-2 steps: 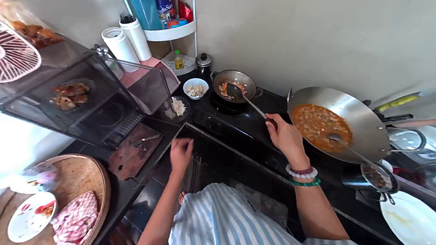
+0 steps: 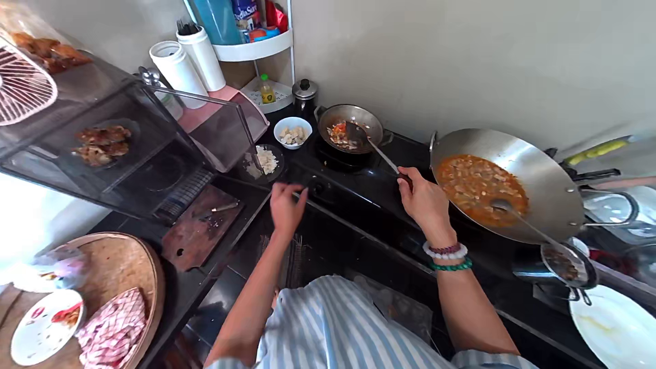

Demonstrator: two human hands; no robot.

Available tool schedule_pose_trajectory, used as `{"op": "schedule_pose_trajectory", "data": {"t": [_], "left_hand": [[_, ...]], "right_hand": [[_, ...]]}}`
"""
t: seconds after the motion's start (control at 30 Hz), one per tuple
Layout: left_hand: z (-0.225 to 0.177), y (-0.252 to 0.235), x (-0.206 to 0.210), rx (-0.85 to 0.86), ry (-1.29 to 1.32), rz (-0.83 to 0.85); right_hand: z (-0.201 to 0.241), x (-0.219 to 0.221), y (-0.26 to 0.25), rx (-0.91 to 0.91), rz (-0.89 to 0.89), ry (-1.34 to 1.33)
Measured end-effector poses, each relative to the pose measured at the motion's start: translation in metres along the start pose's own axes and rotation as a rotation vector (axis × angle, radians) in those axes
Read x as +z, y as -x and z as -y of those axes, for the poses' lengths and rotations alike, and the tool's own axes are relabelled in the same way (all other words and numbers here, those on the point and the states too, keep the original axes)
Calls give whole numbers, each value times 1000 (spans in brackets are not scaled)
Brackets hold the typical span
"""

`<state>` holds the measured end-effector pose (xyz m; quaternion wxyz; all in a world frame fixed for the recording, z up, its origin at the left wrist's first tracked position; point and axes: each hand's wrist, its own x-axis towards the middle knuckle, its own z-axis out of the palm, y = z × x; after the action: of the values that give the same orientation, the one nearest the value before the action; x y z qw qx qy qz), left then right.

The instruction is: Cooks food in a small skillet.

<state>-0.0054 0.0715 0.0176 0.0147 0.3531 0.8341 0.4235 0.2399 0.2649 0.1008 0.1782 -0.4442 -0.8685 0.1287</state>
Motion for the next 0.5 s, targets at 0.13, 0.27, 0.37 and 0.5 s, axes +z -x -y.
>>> {"op": "schedule_pose_trajectory", "data": {"t": [0.13,0.27,0.37,0.5], "left_hand": [[-31,-70,68,-62,-81,107],[-36,-104,107,-176,-258,187],[-39,-116,117,-186,-353,202],[-40,-117,120,-157,-377,199]], "right_hand": [[-4,-4,-8,18,-72,-22],[-7,-14,-18,28,-99,-14],[-11,-11,-37,86,-81,2],[-7,9,-63,151,-38,-33]]}}
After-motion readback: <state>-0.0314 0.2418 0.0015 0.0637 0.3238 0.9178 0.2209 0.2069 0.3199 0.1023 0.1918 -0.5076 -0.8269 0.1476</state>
